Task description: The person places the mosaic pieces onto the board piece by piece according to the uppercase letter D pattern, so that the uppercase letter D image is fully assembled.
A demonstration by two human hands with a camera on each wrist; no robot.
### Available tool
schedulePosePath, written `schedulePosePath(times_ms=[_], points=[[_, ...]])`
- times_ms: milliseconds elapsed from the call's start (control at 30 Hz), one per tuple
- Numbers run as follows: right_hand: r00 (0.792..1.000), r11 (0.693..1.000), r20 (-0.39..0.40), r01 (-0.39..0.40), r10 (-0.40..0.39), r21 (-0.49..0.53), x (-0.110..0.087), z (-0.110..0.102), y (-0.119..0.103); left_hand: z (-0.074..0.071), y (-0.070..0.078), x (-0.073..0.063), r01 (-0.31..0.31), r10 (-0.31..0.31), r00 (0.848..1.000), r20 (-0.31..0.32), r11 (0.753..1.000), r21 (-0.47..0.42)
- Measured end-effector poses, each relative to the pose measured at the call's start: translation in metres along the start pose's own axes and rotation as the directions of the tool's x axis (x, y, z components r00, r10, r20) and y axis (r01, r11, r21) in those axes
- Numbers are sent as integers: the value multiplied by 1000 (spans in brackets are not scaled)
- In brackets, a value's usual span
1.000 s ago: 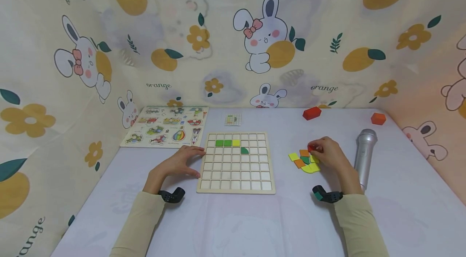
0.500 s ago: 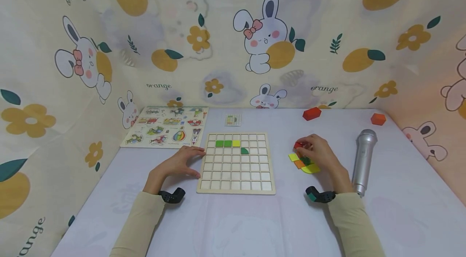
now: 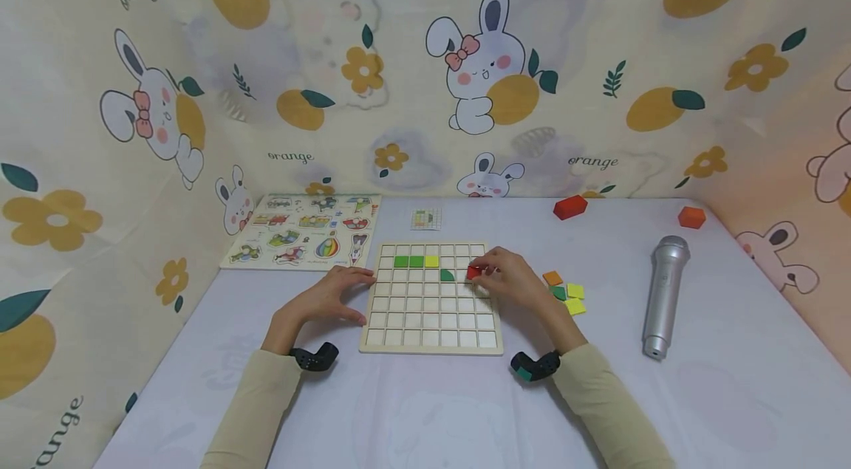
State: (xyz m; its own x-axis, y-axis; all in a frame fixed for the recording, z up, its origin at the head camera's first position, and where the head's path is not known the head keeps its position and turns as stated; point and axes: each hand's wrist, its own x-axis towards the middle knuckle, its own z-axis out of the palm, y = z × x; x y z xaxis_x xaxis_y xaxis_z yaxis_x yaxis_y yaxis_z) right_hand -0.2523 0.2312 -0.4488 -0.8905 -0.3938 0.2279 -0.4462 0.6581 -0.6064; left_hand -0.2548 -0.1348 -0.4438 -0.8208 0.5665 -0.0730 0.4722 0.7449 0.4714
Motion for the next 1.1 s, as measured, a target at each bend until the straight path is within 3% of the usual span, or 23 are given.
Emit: schedulePosePath(times_ms=[267,433,700,1100], points=[[996,998,57,63,-63,1,7,27,-16,-1,1,0,2,-2,1000,-2,1000,-7],[996,997,51,73,-72,-23,8,35,-22,-2,3,-1,3,-3,1000,3,1000,-1],[997,994,14,75,-74,-77,9,40,-21,-2,4,-1,5,-5,1000,7,1000,6],[998,995,16,65,-64,-77,7,36,-18,-3,5,-1,9,-9,1000,7,1000,0]])
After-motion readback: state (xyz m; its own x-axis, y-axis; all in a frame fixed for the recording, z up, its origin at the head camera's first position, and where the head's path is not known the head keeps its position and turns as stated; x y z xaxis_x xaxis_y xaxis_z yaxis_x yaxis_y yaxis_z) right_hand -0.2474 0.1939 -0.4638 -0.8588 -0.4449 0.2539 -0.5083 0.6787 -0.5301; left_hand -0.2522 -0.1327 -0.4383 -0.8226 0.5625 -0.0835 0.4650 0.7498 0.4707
